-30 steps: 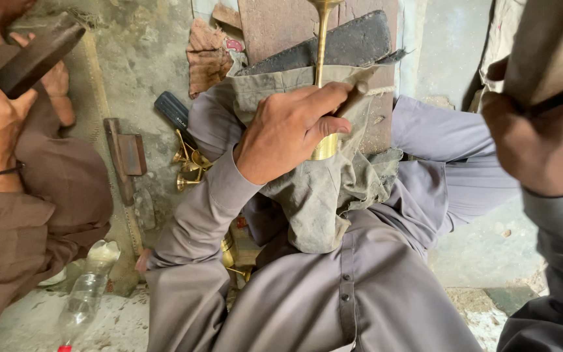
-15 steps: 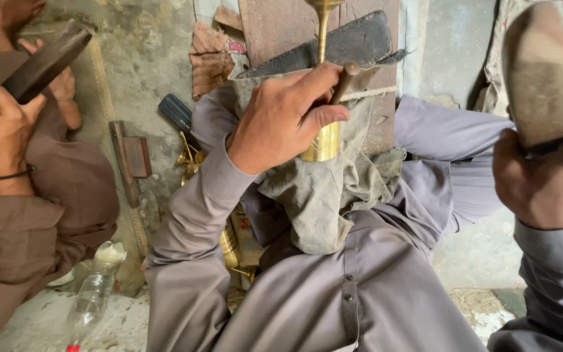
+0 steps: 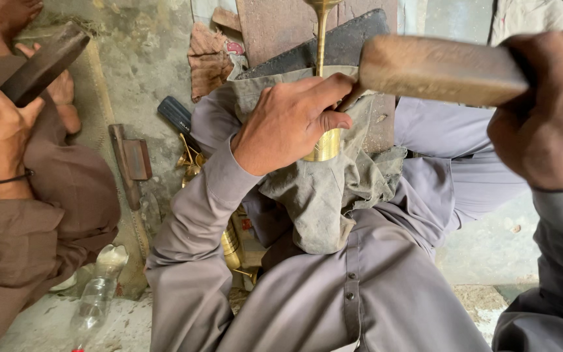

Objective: The person sits on the floor and repeatedly hammers a brass candlestick held against a wooden block. They rotate the candlestick to shape different sections of the stem and bowl using a wooden mallet.

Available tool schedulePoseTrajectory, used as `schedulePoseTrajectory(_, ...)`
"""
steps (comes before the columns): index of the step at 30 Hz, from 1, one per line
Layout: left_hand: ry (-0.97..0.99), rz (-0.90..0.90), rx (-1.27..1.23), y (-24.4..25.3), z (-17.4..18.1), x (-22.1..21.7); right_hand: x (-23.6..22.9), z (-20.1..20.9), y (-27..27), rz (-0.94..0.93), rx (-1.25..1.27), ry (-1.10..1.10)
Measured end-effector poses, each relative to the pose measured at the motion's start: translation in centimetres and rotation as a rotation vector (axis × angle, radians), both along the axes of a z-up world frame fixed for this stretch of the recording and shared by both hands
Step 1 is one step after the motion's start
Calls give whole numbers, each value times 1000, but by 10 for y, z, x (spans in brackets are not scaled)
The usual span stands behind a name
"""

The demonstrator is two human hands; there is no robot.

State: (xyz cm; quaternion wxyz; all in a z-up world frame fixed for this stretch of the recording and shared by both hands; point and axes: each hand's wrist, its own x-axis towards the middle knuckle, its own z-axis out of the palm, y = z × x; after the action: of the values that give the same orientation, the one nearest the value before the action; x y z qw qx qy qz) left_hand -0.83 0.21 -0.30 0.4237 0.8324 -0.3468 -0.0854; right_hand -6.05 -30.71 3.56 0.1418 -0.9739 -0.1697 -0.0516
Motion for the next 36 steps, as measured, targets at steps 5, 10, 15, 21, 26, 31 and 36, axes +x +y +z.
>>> schedulePoseTrajectory(5, -15, 43, 65, 1, -4, -6, 21, 17, 19, 46, 129, 16)
schedulePoseTrajectory(10, -21, 109, -67, 4, -6, -12, 22, 24, 22, 0, 245, 110)
schedulePoseTrajectory(15, 32, 181, -94, 7, -5, -23, 21, 24, 20, 98, 96, 11)
schedulePoseTrajectory(21, -38, 283, -49, 2, -7, -31, 6, 24, 8, 42, -121, 23)
schedulePoseTrajectory(26, 3, 406, -160, -2, -11, -32, -8, 0, -11, 44, 200, 7)
schedulePoseTrajectory(31, -15, 426, -86, -8, -10, -37, -4, -27, -29, 102, 275, -56)
schedulePoseTrajectory(36, 20, 433, -109, -10, -12, -36, 9, -30, -18, 97, 265, -99)
